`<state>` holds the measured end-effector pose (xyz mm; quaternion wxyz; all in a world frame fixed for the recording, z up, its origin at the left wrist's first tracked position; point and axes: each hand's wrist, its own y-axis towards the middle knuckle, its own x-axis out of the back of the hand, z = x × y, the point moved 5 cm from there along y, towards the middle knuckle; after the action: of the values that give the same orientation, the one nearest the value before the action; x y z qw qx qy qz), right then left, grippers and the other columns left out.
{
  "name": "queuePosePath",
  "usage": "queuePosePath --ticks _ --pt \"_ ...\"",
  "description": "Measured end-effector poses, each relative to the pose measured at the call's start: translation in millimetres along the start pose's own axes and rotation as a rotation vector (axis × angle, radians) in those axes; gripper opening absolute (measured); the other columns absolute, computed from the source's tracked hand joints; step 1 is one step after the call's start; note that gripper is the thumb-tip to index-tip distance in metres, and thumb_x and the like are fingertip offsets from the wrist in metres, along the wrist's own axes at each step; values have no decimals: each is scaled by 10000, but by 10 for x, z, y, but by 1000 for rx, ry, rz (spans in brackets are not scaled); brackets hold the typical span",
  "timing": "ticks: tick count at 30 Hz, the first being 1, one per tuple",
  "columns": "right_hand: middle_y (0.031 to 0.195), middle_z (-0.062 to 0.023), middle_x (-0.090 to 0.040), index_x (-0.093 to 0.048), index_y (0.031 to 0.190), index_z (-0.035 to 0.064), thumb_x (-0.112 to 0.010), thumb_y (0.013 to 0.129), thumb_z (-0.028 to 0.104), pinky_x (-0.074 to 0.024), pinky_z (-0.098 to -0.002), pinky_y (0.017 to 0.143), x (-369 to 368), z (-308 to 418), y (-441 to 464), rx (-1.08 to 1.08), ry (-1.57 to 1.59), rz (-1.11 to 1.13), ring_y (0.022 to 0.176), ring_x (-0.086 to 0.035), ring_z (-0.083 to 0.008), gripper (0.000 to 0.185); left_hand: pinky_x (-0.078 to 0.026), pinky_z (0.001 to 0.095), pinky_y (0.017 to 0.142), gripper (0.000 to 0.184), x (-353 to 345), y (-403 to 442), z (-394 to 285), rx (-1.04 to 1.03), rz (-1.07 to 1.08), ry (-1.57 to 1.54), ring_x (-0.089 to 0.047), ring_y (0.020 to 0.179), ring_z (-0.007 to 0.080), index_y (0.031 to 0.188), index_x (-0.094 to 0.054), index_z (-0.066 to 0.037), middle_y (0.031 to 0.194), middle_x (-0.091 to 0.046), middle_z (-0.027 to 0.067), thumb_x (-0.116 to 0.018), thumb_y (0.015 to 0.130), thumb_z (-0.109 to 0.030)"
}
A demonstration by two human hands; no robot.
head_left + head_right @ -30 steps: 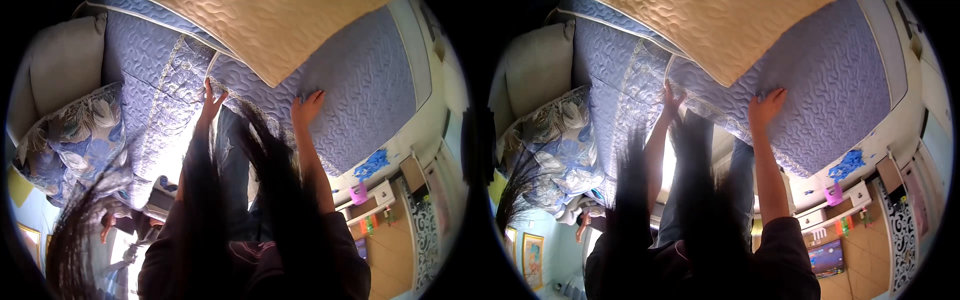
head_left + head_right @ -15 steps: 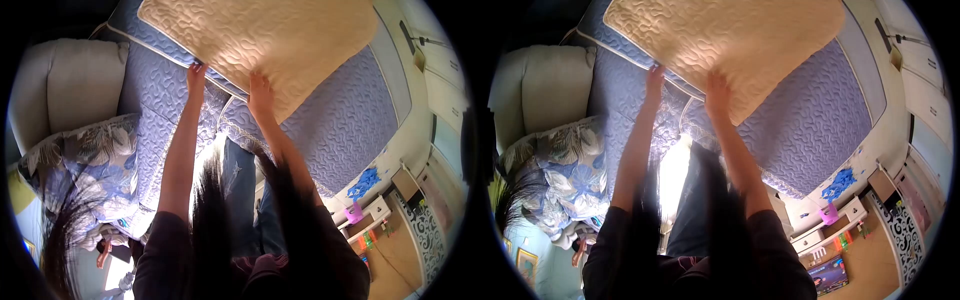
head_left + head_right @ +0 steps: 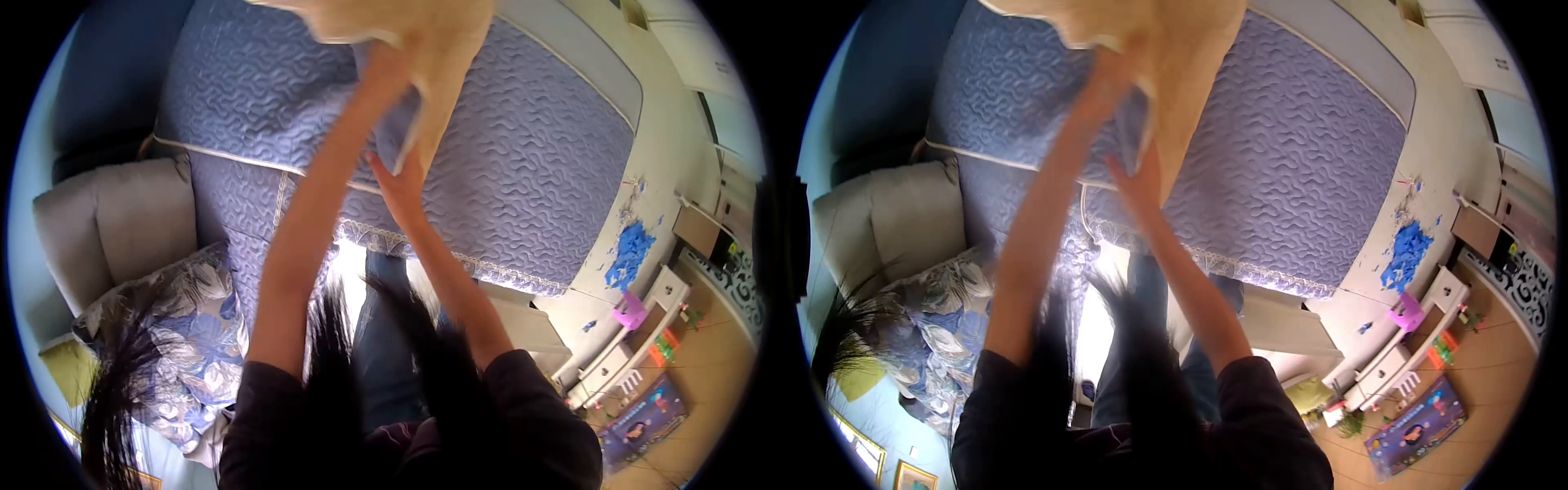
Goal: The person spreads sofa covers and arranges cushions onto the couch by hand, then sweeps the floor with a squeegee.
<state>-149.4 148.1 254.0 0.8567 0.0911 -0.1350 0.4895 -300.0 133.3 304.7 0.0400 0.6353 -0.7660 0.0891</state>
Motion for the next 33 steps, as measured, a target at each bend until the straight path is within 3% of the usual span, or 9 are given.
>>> queuePosePath --ticks 3,4,6,12,18,22,27,30,33 --pt "1003 -99 -437 -337 1099 16 -539 709 173 -366 -280 740 582 -308 -244 -792 911 -73 937 -428 -174 466 -409 361 594 353 -1321 -671 -616 -167 360 16 -510 680 332 874 -486 18 724 -529 209 -493 702 -290" --pt "1005 -100 -435 -337 1099 15 -541 707 176 -367 -281 739 810 -420 -349 -884 1003 -88 935 -428 -176 470 -406 375 591 300 -1688 -1061 -783 91 606 23 -514 677 335 809 -514 19 714 -535 206 -490 692 -256" --pt "1009 -103 -431 -338 1098 14 -546 703 181 -367 -282 738 1337 -700 -590 -955 1032 -113 933 -427 -179 476 -416 375 572 266 -2497 -1842 -808 -110 853 235 -512 589 327 722 -539 22 629 -524 201 -514 635 -229" --pt "1019 -111 -419 -342 1095 9 -559 691 197 -367 -287 736 2983 -1870 -1617 -1093 802 -202 925 -427 -188 496 -343 392 746 348 -4276 -3953 284 -326 1303 745 -427 929 273 939 -510 -103 1004 -442 163 -579 615 -210" --pt "1029 -120 -407 -346 1092 4 -573 679 214 -368 -292 733 4372 -2765 -2472 -1132 381 -313 917 -427 -196 516 -233 444 833 376 -4401 -4254 -7 -428 1066 367 -307 1048 230 949 -524 -149 1138 -343 109 -582 579 -175" --pt "1036 -125 -399 -348 1090 1 -583 671 225 -368 -295 731 4882 -2850 -2146 -850 -3 -430 911 -427 -202 530 -296 371 805 345 -4160 -4091 199 -315 711 284 -426 912 261 909 -510 -88 987 -459 118 -586 579 -153" --pt "1136 -187 -285 -186 1174 -13 -690 514 346 -337 -344 805 4870 -2228 -989 -405 -486 -275 995 -365 -291 905 -388 279 659 358 -3533 -3787 1841 561 226 104 -485 736 176 853 -472 -14 757 -512 91 -615 648 -270" --pt "1230 -264 -47 34 1194 -36 -670 520 404 -175 -397 915 4715 -2222 -669 -581 -546 -154 1145 -119 -363 1069 -391 270 641 433 -3662 -3589 1958 548 293 50 -490 731 168 898 -458 -10 779 -519 85 -581 668 -356" --pt "1215 -228 -170 -66 1205 -12 -641 571 381 -219 -373 899 4977 -2331 -581 -689 -384 -614 1118 -220 -328 941 -391 267 643 527 -3870 -3297 1634 788 162 -160 -482 774 167 1040 -375 -26 837 -509 56 -569 675 -352"
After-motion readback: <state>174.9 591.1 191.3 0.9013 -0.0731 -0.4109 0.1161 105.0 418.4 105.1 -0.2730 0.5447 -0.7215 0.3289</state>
